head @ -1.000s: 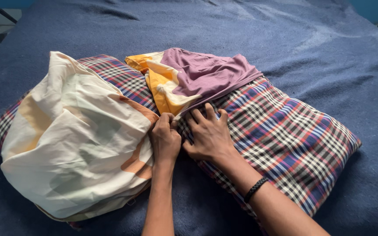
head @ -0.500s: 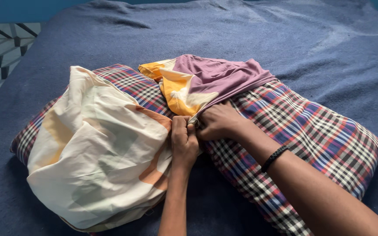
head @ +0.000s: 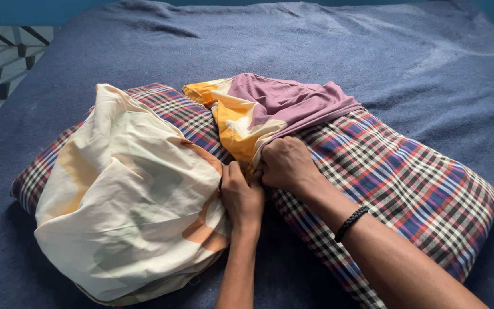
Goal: The person puts a pillowcase onto a pillow by hand, stretching the fabric and tucking the pillow inside.
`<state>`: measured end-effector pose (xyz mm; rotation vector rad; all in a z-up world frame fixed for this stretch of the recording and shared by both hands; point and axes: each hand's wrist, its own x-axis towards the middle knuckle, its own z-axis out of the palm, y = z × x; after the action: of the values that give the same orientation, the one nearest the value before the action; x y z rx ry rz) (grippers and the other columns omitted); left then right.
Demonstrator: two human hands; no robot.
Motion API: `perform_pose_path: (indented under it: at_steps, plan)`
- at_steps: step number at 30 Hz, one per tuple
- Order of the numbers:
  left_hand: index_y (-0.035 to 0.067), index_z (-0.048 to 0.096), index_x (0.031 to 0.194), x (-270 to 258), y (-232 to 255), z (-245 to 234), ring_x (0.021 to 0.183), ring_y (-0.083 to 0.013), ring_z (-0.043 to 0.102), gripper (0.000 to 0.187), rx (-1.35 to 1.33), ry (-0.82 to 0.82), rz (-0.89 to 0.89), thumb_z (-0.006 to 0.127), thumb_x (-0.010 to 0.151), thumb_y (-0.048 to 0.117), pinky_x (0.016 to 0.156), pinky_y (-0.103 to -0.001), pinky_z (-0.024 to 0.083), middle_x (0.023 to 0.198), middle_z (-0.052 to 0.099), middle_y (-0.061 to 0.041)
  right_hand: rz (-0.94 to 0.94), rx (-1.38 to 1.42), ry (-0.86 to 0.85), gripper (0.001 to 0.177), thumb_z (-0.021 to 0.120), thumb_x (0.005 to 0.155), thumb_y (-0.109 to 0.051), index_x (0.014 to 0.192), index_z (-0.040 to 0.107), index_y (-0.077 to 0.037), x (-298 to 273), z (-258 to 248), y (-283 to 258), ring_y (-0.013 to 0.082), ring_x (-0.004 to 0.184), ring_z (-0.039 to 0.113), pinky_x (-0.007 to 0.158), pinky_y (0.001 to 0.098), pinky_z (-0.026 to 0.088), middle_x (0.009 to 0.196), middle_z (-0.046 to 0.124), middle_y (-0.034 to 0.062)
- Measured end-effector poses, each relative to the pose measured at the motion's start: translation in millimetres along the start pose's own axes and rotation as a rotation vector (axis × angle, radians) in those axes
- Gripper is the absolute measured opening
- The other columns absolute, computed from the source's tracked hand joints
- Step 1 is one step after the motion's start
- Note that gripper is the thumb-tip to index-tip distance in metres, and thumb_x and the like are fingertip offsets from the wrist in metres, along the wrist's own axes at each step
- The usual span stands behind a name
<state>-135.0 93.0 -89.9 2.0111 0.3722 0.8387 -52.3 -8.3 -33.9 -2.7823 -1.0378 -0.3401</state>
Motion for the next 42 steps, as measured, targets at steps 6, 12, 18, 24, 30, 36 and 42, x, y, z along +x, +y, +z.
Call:
perform_pose_path:
  at_steps: [6,12,18,24,30,36,42]
  plan:
    - [-0.001,0.069,0.083,7,-2,0,0.068,-0.0390,0.071,0.011,-0.026,-0.020,0.006,0.077,0.079,0.005,0.061,-0.047,0.054,0.072,0.072,-0.020,-0.031,0.067,0.231,0.023,0.076,0.069,-0.020,0.065,0.065,0.000,-6,11,10,0.0333,0.059,0.065,0.067,0.0435,0.053,0.064,0.063,0.0188]
    - [-0.001,0.071,0.086,5,16,-5,0.066,-0.0247,0.076,0.008,-0.255,-0.133,-0.016,0.072,0.077,0.000,0.060,-0.036,0.057,0.074,0.075,-0.016,0.072,0.084,0.385,0.018,0.075,0.071,-0.019,0.072,0.068,-0.003,5,-3,15,0.0364,0.078,0.064,0.088,0.0505,0.041,0.076,0.066,0.0195]
    - [-0.002,0.066,0.086,-2,16,-11,0.061,-0.0257,0.072,0.005,-0.286,-0.250,-0.108,0.065,0.082,-0.005,0.061,-0.035,0.053,0.069,0.071,-0.017,0.231,0.033,0.097,0.026,0.066,0.074,-0.025,0.093,0.072,-0.008,23,14,31,0.0334,0.106,0.063,0.107,0.0628,0.020,0.091,0.070,0.0174]
    - [-0.003,0.064,0.087,-8,8,-12,0.067,-0.0322,0.072,0.006,-0.215,-0.320,-0.090,0.064,0.081,-0.007,0.065,-0.037,0.053,0.073,0.071,-0.019,0.039,0.014,0.285,0.051,0.062,0.084,-0.041,0.125,0.066,-0.010,49,46,60,0.0393,0.127,0.054,0.109,0.0557,0.030,0.133,0.063,0.0219]
    - [0.000,0.069,0.083,-6,12,-13,0.070,-0.0313,0.076,0.007,-0.077,-0.300,-0.142,0.069,0.076,0.001,0.065,-0.039,0.057,0.074,0.074,-0.016,0.059,0.064,0.057,0.060,0.067,0.076,-0.040,0.126,0.064,-0.008,31,46,49,0.0408,0.129,0.052,0.105,0.0501,0.038,0.134,0.059,0.0241]
    - [0.000,0.067,0.102,1,40,-12,0.091,-0.0375,0.061,0.034,0.059,-0.065,0.219,0.078,0.072,0.010,0.083,-0.049,0.050,0.093,0.067,-0.016,0.000,0.089,-0.196,0.055,0.059,0.082,-0.047,0.125,0.067,-0.012,-3,-4,51,0.0337,0.130,0.056,0.112,0.0464,0.040,0.133,0.065,0.0167]
    - [0.008,0.070,0.103,-11,66,17,0.094,-0.0309,0.062,0.034,0.124,-0.035,0.299,0.083,0.077,0.027,0.080,-0.048,0.042,0.098,0.066,-0.007,0.192,-0.113,-0.158,0.077,0.062,0.081,-0.060,0.133,0.061,-0.003,-23,0,83,0.0397,0.143,0.035,0.121,0.0519,0.018,0.142,0.055,0.0220]
